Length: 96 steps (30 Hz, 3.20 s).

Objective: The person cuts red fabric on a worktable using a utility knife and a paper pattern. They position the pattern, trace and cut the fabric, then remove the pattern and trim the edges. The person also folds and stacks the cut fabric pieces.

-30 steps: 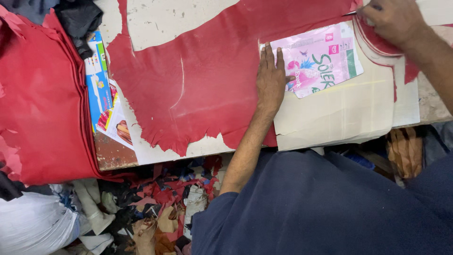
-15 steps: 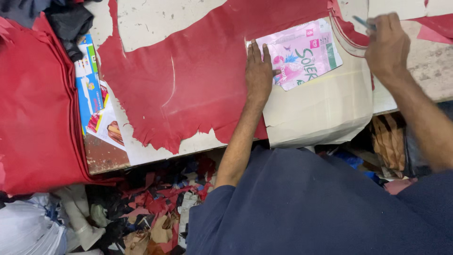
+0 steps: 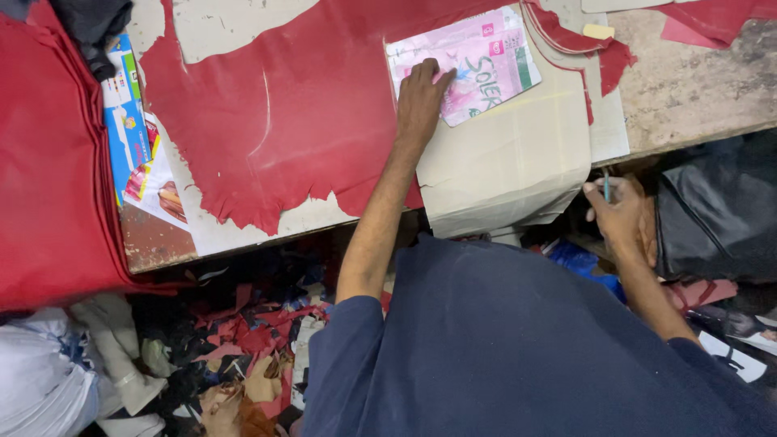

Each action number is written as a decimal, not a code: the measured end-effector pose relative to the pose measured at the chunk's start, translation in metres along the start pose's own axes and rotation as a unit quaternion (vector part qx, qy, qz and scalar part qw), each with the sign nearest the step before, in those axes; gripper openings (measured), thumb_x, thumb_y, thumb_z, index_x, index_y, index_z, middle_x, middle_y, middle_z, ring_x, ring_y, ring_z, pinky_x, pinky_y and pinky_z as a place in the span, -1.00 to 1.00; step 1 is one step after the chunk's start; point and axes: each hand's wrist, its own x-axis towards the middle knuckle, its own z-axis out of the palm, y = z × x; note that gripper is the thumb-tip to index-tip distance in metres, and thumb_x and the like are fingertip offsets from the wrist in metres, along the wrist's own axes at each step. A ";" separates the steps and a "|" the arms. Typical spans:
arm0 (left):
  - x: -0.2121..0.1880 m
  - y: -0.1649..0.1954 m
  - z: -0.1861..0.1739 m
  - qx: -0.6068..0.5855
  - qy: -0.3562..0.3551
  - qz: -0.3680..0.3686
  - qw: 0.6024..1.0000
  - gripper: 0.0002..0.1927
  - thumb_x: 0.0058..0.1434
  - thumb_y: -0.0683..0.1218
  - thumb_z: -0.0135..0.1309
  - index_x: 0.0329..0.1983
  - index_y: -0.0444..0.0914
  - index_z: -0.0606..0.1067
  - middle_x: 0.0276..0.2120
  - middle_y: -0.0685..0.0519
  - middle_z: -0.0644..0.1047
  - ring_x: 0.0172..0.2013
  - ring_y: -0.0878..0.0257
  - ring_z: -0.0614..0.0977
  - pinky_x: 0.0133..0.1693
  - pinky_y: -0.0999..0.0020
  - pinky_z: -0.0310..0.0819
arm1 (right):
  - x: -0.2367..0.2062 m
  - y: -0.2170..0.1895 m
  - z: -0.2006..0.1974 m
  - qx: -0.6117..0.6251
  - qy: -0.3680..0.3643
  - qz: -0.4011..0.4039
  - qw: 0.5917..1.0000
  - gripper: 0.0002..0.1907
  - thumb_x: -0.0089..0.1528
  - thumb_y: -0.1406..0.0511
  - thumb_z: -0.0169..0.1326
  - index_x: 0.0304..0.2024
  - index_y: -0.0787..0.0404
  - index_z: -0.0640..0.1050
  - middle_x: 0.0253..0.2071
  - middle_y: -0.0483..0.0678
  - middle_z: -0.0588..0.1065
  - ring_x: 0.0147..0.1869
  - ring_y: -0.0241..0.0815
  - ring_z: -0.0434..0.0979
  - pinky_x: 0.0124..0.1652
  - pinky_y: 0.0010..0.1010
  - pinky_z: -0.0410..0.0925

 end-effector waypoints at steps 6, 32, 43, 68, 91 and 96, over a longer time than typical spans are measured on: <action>-0.018 0.013 -0.010 -0.016 0.025 0.083 0.996 -0.51 0.15 -0.25 0.14 0.15 -0.02 0.62 -0.03 0.04 0.45 0.01 0.13 0.48 -0.04 0.17 0.39 | -0.002 0.036 0.005 0.145 -0.096 -0.001 0.985 -0.67 0.36 0.32 0.17 0.09 0.41 0.46 -0.01 0.00 0.53 -0.21 -0.34 0.52 -0.44 -0.53 0.44; 0.015 -0.077 -0.045 -0.348 -0.137 0.238 0.896 -0.40 -0.01 -0.42 0.23 0.12 -0.18 0.60 0.16 0.07 0.57 0.18 0.09 0.53 0.15 0.29 0.57 | -0.120 -0.139 0.201 -0.155 -0.039 -0.221 0.962 -0.65 0.30 0.42 0.20 0.14 0.32 0.57 -0.11 0.17 0.60 -0.35 -0.11 0.62 -0.32 -0.34 0.47; 0.022 -0.097 -0.037 -0.365 -0.204 0.330 0.846 -0.61 0.01 -0.29 0.37 -0.05 -0.19 0.69 0.27 0.05 0.46 0.27 0.05 0.42 0.26 0.22 0.36 | -0.119 -0.173 0.287 -0.089 0.015 -0.123 0.988 -0.66 0.31 0.46 0.14 0.15 0.35 0.53 -0.36 0.10 0.59 -0.43 -0.21 0.66 -0.45 -0.42 0.47; 0.014 -0.116 -0.011 -0.348 -0.223 0.344 0.843 -0.64 0.21 -0.10 0.30 0.10 -0.11 0.66 0.37 0.07 0.36 0.37 0.01 0.33 0.35 0.04 0.24 | -0.109 -0.185 0.333 -0.114 0.101 -0.072 0.986 -0.66 0.32 0.48 0.14 0.14 0.47 0.52 -0.39 0.12 0.57 -0.43 -0.18 0.65 -0.43 -0.41 0.50; 0.012 -0.122 -0.009 -0.304 -0.230 0.395 0.836 -0.58 0.24 0.00 0.26 0.17 -0.10 0.59 0.42 0.10 0.29 0.38 0.11 0.36 0.15 0.13 0.42 | -0.099 -0.210 0.413 0.000 0.306 0.143 0.941 -0.64 0.36 0.48 0.13 0.19 0.51 0.42 -0.48 0.01 0.53 -0.40 -0.24 0.64 -0.40 -0.44 0.49; 0.010 -0.121 -0.010 -0.309 -0.224 0.397 0.835 -0.56 0.21 0.01 0.29 0.17 -0.12 0.59 0.43 0.08 0.29 0.38 0.09 0.36 0.14 0.11 0.39 | -0.094 -0.211 0.420 0.067 0.322 0.154 0.932 -0.65 0.36 0.49 0.08 0.17 0.52 0.38 -0.45 0.02 0.53 -0.39 -0.23 0.65 -0.37 -0.42 0.55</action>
